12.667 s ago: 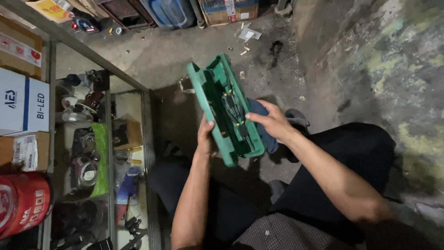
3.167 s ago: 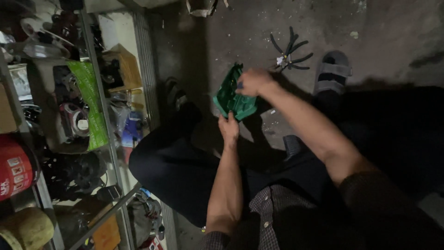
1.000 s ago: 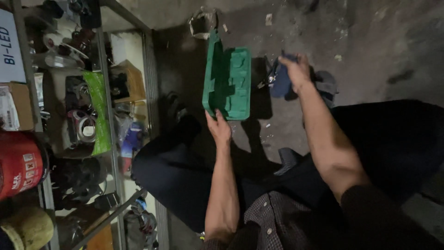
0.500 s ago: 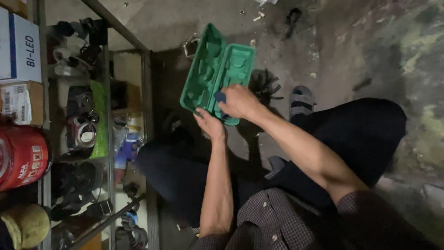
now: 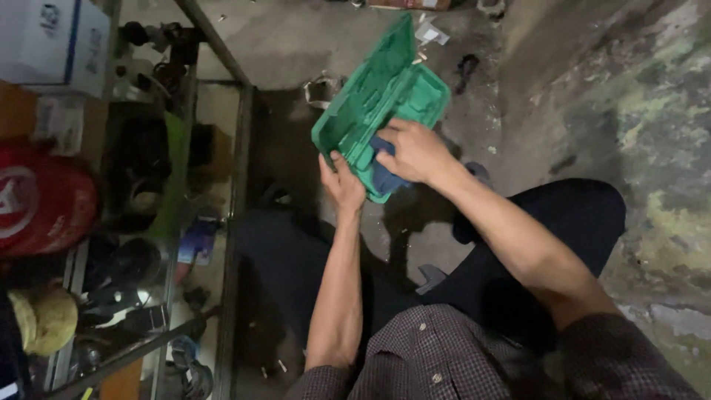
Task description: The person cleans a green plastic tool case using a cloth and removes tools from it.
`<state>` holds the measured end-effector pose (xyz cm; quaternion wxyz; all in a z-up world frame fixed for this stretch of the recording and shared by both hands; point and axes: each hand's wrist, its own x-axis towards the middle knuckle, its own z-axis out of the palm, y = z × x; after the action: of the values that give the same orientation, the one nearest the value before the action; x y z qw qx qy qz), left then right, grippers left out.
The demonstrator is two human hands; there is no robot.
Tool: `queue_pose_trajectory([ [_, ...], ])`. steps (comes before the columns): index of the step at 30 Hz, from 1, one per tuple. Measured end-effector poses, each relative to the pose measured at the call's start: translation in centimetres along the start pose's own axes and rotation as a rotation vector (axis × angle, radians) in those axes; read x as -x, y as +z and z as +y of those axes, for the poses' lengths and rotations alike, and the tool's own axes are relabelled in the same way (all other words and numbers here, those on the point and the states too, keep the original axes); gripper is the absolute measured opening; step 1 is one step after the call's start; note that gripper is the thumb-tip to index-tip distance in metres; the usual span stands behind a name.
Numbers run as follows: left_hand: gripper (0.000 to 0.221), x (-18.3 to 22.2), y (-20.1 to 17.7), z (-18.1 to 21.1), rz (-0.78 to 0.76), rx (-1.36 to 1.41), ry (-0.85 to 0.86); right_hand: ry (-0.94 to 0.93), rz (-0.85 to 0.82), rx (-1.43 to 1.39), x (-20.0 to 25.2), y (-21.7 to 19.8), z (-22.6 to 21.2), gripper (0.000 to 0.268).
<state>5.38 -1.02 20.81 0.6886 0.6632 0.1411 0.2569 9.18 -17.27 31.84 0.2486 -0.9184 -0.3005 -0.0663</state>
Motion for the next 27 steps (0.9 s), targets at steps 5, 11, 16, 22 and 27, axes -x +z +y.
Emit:
queue_pose_trajectory([
  [5,0.044,-1.4,0.4,1.9,0.05,0.058,0.053,-0.039,-0.108,0.005,-0.1,-3.0,0.4,0.041],
  [11,0.041,-2.4,-0.6,7.1,-0.067,0.09,0.19,0.189,0.02,-0.42,0.8,-5.6,2.4,0.038],
  [16,0.039,-3.4,0.8,8.5,-0.146,0.121,0.266,0.1,0.296,-0.181,0.5,-6.9,-1.7,0.036],
  [22,0.043,-4.1,3.0,6.7,-0.041,0.145,0.073,-0.138,0.148,-0.003,0.0,-4.1,-4.3,0.039],
  [27,0.044,-4.6,3.1,4.8,-0.034,0.252,0.138,-0.076,0.175,-0.257,0.5,-3.9,-3.4,0.031],
])
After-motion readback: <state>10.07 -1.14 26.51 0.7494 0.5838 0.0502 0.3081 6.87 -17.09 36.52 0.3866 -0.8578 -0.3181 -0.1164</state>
